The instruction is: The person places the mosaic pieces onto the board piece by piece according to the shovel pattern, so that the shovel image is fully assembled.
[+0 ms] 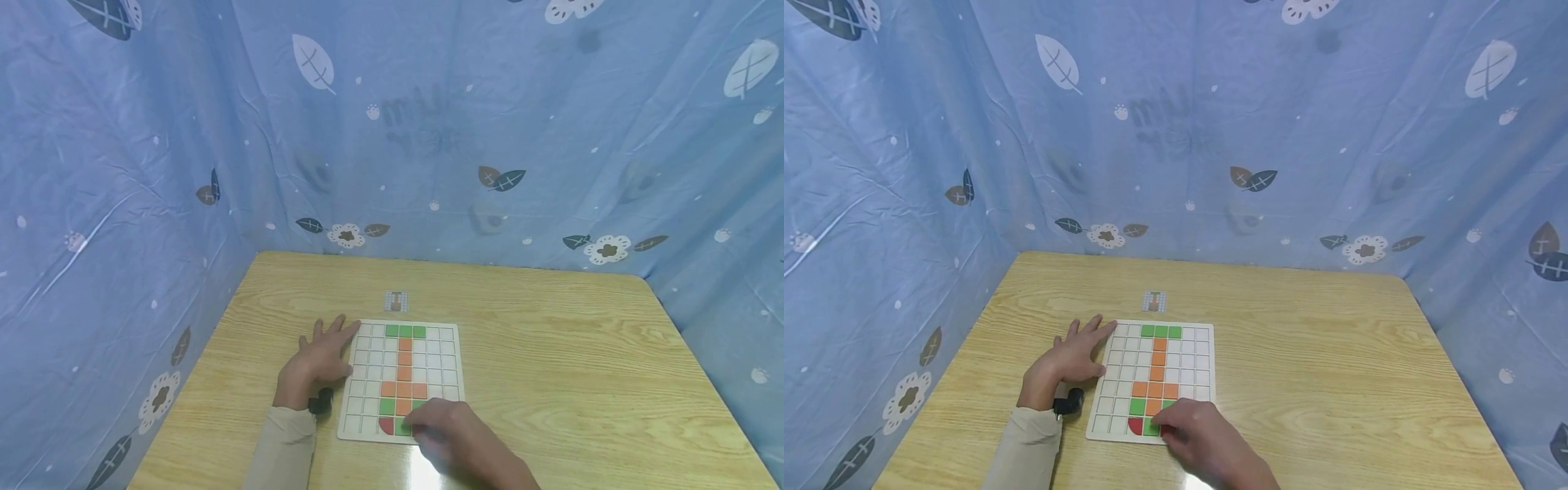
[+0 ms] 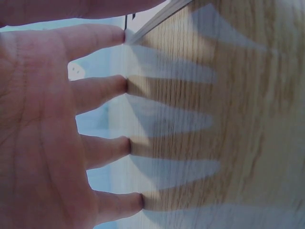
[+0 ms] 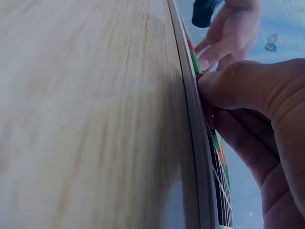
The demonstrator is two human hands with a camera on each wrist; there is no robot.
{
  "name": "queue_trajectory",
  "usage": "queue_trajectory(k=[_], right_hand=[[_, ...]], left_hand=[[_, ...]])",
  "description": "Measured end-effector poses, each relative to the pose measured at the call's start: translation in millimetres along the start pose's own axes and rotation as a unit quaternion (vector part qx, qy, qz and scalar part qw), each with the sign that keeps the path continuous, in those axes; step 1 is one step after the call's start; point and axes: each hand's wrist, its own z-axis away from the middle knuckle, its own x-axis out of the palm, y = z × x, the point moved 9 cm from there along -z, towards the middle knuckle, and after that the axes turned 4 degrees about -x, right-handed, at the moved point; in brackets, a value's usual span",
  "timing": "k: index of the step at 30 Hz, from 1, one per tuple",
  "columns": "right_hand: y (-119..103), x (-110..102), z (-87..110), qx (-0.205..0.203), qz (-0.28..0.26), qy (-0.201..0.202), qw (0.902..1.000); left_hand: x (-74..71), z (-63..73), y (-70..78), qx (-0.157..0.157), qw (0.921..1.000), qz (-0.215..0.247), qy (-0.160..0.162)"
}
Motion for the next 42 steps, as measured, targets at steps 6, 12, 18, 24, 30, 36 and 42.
queue_trajectory(k=[6, 12, 18, 24, 30, 36, 42], right_hand=[[-0.9, -0.2, 0.1, -0.009, 0.026, 0.007, 0.9996], [-4.6, -2.5, 0.6, -0.031, 0.038, 0.018, 0.9986], [-4.2, -0.9, -0.2, -0.03, 0.038, 0.015, 0.9987], [-2.4, 1.0, -2.5, -0.012, 0.034, 0.017, 0.9992], [-0.9, -0.7, -2.8, 0.01, 0.034, 0.017, 0.9992], [2.5, 0.9, -3.9, 0.021, 0.047, 0.006, 0.9987], [2.4, 1.9, -3.6, 0.006, 0.06, 0.002, 0.9982]], left_hand=[[-0.3, 0.1, 0.7, 0.002, 1.0, -0.002, -0.002], [-0.3, 0.4, 0.0, -0.003, 0.9999, 0.01, -0.005], [-0.3, 0.4, -0.7, -0.004, 1.0, 0.006, -0.005], [1.0, -1.5, -1.5, -0.004, 1.0, -0.001, -0.009], [2.0, -2.2, -2.0, -0.006, 0.9999, 0.0, -0.009], [1.7, -2.1, -1.9, 0.0, 1.0, 0.002, -0.008], [1.8, -3.0, -2.0, 0.003, 1.0, -0.001, -0.002]])
